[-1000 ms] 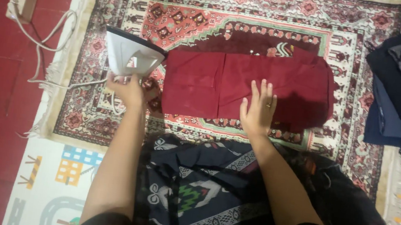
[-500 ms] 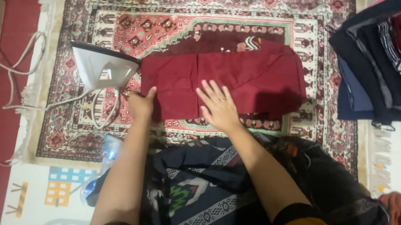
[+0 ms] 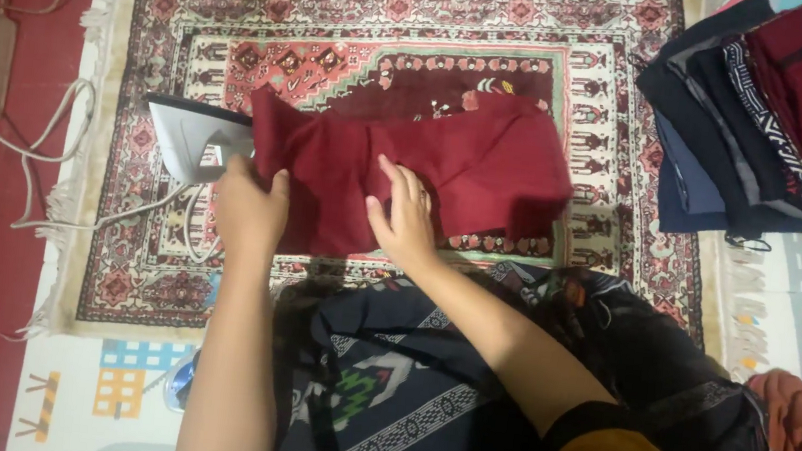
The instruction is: Ironing and folding a red shirt on a rug on the floor using a spray bottle and an iron.
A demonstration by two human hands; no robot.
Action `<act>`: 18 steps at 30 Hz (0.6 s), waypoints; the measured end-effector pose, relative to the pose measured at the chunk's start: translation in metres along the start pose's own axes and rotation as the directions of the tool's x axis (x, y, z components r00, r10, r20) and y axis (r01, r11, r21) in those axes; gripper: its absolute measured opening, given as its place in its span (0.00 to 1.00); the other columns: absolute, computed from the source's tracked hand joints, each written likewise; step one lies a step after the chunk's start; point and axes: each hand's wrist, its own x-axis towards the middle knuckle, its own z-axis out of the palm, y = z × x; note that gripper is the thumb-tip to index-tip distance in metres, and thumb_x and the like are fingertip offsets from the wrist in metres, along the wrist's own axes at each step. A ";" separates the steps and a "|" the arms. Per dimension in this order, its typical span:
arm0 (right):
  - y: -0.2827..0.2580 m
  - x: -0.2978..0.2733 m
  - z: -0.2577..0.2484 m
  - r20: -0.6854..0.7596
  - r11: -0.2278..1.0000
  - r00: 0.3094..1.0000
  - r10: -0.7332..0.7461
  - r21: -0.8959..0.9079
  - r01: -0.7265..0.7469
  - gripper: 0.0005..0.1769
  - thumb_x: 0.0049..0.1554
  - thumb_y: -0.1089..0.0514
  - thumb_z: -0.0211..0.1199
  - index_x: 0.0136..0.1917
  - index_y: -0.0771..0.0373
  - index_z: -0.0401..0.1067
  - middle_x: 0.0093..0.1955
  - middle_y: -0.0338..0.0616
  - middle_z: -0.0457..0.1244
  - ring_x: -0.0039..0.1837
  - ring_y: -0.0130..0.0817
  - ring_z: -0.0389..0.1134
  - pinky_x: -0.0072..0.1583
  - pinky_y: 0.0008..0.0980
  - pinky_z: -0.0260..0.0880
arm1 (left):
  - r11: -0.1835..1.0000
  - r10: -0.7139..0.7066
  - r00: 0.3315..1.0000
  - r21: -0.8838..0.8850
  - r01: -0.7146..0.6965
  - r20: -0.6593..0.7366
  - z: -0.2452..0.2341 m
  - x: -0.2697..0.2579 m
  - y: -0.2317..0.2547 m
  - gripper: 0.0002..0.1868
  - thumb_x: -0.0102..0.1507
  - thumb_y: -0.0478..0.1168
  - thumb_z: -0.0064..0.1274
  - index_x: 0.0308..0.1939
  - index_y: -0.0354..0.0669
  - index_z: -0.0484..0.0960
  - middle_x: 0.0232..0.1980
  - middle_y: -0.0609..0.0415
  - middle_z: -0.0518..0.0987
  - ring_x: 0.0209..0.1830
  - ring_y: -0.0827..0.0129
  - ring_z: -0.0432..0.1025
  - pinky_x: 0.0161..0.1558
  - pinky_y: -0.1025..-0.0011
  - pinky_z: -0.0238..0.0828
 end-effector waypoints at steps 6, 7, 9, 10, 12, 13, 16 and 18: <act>0.041 -0.004 0.049 0.283 0.792 0.949 0.139 0.543 -0.278 0.35 0.68 0.43 0.51 0.82 0.60 0.54 0.76 0.47 0.58 0.77 0.41 0.58 0.78 0.39 0.54 | 0.986 0.089 0.996 0.138 -0.089 0.009 0.007 -0.026 0.036 0.23 0.59 0.46 0.64 0.50 0.36 0.74 0.46 0.35 0.78 0.47 0.37 0.75 0.45 0.46 0.71; 0.048 -0.003 0.052 0.281 0.794 0.950 0.139 0.542 -0.277 0.35 0.68 0.43 0.51 0.82 0.60 0.54 0.76 0.47 0.58 0.77 0.41 0.58 0.78 0.39 0.54 | 0.986 0.091 0.996 0.137 -0.092 0.010 0.011 -0.031 0.047 0.23 0.59 0.46 0.64 0.50 0.36 0.74 0.46 0.35 0.78 0.47 0.37 0.75 0.45 0.46 0.71; 0.064 -0.001 0.058 0.435 0.421 0.874 0.217 0.766 -0.486 0.40 0.68 0.35 0.51 0.83 0.60 0.53 0.85 0.40 0.49 0.85 0.30 0.45 0.81 0.35 0.41 | 0.992 0.060 0.989 0.100 -0.074 0.138 0.020 -0.043 0.070 0.24 0.62 0.46 0.62 0.53 0.36 0.71 0.52 0.31 0.74 0.49 0.35 0.73 0.47 0.45 0.71; 0.056 0.005 0.045 0.432 0.422 0.875 0.219 0.766 -0.484 0.40 0.68 0.35 0.51 0.83 0.60 0.53 0.85 0.40 0.49 0.85 0.30 0.45 0.81 0.35 0.41 | 0.992 0.063 0.988 0.098 -0.078 0.139 0.033 -0.047 0.072 0.24 0.62 0.46 0.62 0.53 0.36 0.71 0.52 0.31 0.74 0.49 0.35 0.73 0.47 0.45 0.71; 0.042 0.017 0.017 0.619 0.054 0.711 0.335 0.741 -0.670 0.49 0.60 0.27 0.53 0.80 0.63 0.57 0.81 0.50 0.54 0.79 0.40 0.53 0.75 0.40 0.52 | 0.982 0.155 0.972 0.078 -0.170 0.175 0.060 -0.056 0.074 0.24 0.59 0.44 0.61 0.51 0.34 0.70 0.53 0.30 0.73 0.48 0.35 0.74 0.46 0.46 0.72; 0.051 0.020 0.007 0.618 0.055 0.709 0.339 0.740 -0.671 0.49 0.60 0.27 0.53 0.80 0.63 0.57 0.81 0.50 0.54 0.79 0.40 0.53 0.75 0.40 0.52 | 0.983 0.154 0.972 0.075 -0.170 0.177 0.068 -0.059 0.072 0.24 0.59 0.44 0.61 0.51 0.34 0.70 0.53 0.30 0.73 0.48 0.35 0.74 0.46 0.46 0.72; 0.091 0.026 -0.019 0.671 -0.070 0.519 0.529 0.645 -0.761 0.38 0.58 0.31 0.58 0.75 0.47 0.57 0.75 0.43 0.56 0.78 0.37 0.57 0.75 0.43 0.58 | 0.932 0.363 0.900 -0.096 -0.350 0.243 0.085 -0.065 0.072 0.24 0.62 0.43 0.59 0.54 0.29 0.71 0.56 0.27 0.72 0.51 0.35 0.73 0.52 0.49 0.73; 0.133 0.025 -0.029 0.626 0.039 0.631 0.458 0.695 -0.718 0.23 0.56 0.46 0.69 0.59 0.61 0.72 0.61 0.44 0.65 0.65 0.40 0.64 0.68 0.42 0.63 | 0.811 0.540 0.801 -0.414 -0.413 0.259 0.084 -0.063 0.076 0.25 0.62 0.47 0.61 0.56 0.31 0.77 0.62 0.34 0.73 0.60 0.38 0.71 0.60 0.51 0.68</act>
